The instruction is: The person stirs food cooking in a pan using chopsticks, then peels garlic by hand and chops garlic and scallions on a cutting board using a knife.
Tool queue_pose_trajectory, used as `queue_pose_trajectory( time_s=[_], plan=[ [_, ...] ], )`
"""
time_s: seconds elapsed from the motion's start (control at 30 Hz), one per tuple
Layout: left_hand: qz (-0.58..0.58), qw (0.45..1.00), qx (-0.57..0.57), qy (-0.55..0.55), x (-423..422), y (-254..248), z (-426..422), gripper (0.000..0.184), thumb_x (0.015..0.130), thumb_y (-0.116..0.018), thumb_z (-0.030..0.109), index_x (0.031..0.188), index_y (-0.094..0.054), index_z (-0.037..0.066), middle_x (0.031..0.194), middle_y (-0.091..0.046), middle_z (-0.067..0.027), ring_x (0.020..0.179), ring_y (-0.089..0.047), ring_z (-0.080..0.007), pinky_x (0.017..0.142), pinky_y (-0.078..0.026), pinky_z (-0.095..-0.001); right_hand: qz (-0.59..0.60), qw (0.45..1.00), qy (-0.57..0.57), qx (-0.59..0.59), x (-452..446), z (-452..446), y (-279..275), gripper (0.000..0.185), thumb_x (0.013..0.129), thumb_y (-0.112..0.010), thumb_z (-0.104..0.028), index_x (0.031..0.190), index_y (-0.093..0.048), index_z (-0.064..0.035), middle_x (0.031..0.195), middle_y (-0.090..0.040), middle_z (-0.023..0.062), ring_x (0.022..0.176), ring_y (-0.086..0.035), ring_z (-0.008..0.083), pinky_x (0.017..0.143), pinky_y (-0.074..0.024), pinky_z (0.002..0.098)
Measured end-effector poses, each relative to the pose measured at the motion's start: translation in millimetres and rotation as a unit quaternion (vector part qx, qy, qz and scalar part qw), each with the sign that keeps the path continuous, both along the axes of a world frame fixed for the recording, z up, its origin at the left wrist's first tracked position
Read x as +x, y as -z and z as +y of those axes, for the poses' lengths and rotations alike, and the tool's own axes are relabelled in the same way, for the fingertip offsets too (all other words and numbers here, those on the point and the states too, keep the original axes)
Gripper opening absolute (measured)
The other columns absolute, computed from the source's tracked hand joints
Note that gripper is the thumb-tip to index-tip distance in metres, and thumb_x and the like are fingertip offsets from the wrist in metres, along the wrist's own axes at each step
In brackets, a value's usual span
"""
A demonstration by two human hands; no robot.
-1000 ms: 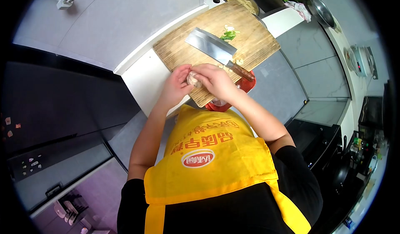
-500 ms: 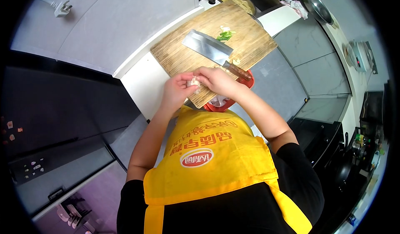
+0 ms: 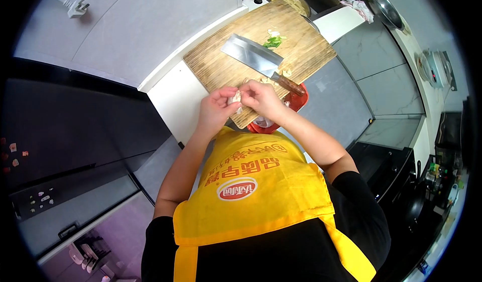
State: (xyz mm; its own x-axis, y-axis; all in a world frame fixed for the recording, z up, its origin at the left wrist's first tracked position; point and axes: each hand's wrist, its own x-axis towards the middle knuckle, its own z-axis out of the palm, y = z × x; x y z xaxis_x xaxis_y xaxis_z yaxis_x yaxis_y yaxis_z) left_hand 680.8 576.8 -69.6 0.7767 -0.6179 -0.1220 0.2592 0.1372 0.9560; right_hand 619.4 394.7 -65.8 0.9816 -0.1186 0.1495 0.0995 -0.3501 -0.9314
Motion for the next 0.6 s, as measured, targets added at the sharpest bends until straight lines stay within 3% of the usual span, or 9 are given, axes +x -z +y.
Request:
queue_pose_trajectory(
  time_s=[0.17, 0.23, 0.33, 0.6],
  plan=[
    [-0.009, 0.999, -0.044, -0.013, -1.9, 6.8, -0.9, 0.033, 0.085, -0.069, -0.014, 0.116, -0.061, -0.005, 0.128, -0.061, -0.0151, 0.115, -0.063, -0.0195, 0.101, -0.052, -0.0312, 0.028, 0.997, 0.046, 0.046, 0.3, 2.6, 1.9, 0.015, 0.088, -0.073, -0.012, 0.096, -0.067, -0.0009, 0.077, -0.069, 0.0063, 0.070, -0.065, 0.0111, 0.063, -0.0532, 0.0280],
    [-0.039, 0.998, -0.039, -0.019, -0.8, 3.5, 0.4, 0.038, 0.085, -0.069, -0.013, 0.120, -0.059, -0.006, 0.127, -0.063, -0.0139, 0.114, -0.064, -0.0185, 0.099, -0.053, -0.0296, 0.135, 0.982, -0.040, 0.123, 8.0, -8.8, -7.7, 0.017, 0.095, -0.068, -0.012, 0.108, -0.068, -0.0004, 0.091, -0.072, 0.0038, 0.081, -0.065, 0.0079, 0.074, -0.0536, 0.0246],
    [0.001, 1.000, 0.020, -0.003, 0.8, -17.6, 4.9, 0.043, 0.084, -0.070, -0.013, 0.125, -0.058, -0.006, 0.125, -0.064, -0.0142, 0.114, -0.064, -0.0187, 0.098, -0.054, -0.0293, 0.116, 0.975, -0.102, 0.159, 11.1, -17.8, -14.7, 0.020, 0.098, -0.066, -0.012, 0.115, -0.068, -0.0011, 0.098, -0.073, 0.0033, 0.087, -0.066, 0.0079, 0.079, -0.0539, 0.0244],
    [0.007, 1.000, 0.019, 0.015, 0.9, -22.6, -1.5, 0.046, 0.082, -0.070, -0.014, 0.126, -0.059, -0.005, 0.123, -0.065, -0.0138, 0.111, -0.065, -0.0179, 0.097, -0.054, -0.0285, 0.088, 0.980, -0.073, 0.162, 7.2, -18.1, -15.6, 0.027, 0.087, -0.069, -0.004, 0.113, -0.070, 0.0011, 0.092, -0.074, 0.0068, 0.081, -0.066, 0.0082, 0.075, -0.0544, 0.0241]
  ],
)
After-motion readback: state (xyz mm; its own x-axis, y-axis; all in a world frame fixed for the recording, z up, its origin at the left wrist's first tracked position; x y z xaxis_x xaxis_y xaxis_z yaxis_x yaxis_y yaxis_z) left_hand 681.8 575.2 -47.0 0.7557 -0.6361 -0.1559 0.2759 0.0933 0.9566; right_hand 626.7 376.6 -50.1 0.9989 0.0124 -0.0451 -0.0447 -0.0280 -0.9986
